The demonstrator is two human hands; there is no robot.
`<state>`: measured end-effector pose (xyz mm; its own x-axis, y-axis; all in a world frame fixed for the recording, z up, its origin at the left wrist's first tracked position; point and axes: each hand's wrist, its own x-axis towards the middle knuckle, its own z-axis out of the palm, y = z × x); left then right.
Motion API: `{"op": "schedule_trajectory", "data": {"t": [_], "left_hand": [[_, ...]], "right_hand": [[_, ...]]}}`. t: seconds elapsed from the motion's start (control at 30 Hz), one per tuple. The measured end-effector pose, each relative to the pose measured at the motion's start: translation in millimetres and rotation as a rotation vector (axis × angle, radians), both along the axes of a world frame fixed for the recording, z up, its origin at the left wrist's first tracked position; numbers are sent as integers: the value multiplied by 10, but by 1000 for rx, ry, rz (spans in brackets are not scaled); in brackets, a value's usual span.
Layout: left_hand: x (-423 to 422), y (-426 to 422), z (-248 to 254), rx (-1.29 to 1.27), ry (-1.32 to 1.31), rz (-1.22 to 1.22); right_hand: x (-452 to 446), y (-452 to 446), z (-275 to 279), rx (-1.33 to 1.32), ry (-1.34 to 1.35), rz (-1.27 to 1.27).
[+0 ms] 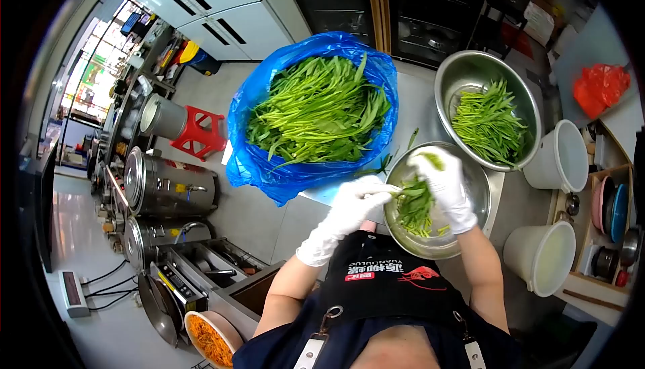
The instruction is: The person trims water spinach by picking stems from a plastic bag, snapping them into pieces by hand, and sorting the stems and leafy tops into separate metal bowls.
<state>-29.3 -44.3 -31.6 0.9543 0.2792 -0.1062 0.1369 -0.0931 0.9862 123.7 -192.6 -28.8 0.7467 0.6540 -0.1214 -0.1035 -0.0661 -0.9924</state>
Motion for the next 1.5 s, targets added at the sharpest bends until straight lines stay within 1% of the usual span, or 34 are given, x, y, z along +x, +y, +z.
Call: {"op": "schedule_trajectory", "data": {"t": [0.03,0.07,0.1,0.17,0.2,0.23,0.27,0.3,0.33,0.37,0.4,0.43,0.5,0.53,0.57,0.6,0.67,0.7,0.73,0.8,0.87,0.9,0.97,1.0,1.1,1.27,1.4,1.5], "left_hand": [[2,-32,-28,36,68,-71],[4,-63,-57,75,133,-146],[9,-60,-122,262,46,-123],[65,2,-288,640,-133,-81],[76,135,-150,797,-146,2],[73,283,-93,917,-131,123],[97,495,-26,1096,-120,151],[113,657,138,1329,-64,226],[127,867,151,1461,-56,266],[146,1016,201,1628,111,229],[154,1183,147,1688,158,212],[168,1308,72,1715,146,212],[202,1461,7,1717,195,90],[204,1483,3,1687,190,75],[218,1503,0,1657,182,60],[242,1486,55,1626,174,44],[204,1466,205,1377,65,109],[176,1428,343,1251,14,139],[148,1386,468,1190,41,148],[92,1306,669,863,117,165],[57,1300,704,518,194,167],[54,1290,722,433,225,144],[44,1269,782,267,286,100],[31,1255,777,190,264,87],[20,1211,718,129,261,79],[-9,1171,684,149,291,60],[-29,1152,691,147,332,62],[-39,1134,718,115,328,39]], "right_hand": [[83,-97,51,70,23,-74],[223,-215,3,63,-36,-119],[359,-349,-35,69,-117,-123],[489,-546,111,-32,-196,-166],[545,-633,113,-27,-224,-173],[585,-709,108,-22,-252,-181],[595,-757,117,-23,-240,-177],[587,-765,89,3,-236,-168],[574,-764,35,29,-233,-159],[553,-762,5,55,-229,-149],[508,-732,12,31,-217,-125],[469,-684,-10,75,-206,-95],[385,-587,-35,107,-126,-63],[369,-546,-63,122,-104,-26],[349,-510,-82,97,-138,-6],[323,-474,-87,106,-96,-5],[262,-409,-61,160,-7,-5],[264,-399,-71,141,-6,-3],[270,-386,-92,121,-5,1],[270,-341,-77,81,1,-4],[228,-241,-5,20,-202,-22],[207,-187,32,-9,-304,-31],[180,-86,93,-49,-396,-19],[167,-6,106,-23,-502,-42],[142,212,184,46,-792,-62],[239,298,275,-115,-1024,-50],[359,291,167,-145,-845,103],[260,358,159,-98,-979,187]]}}
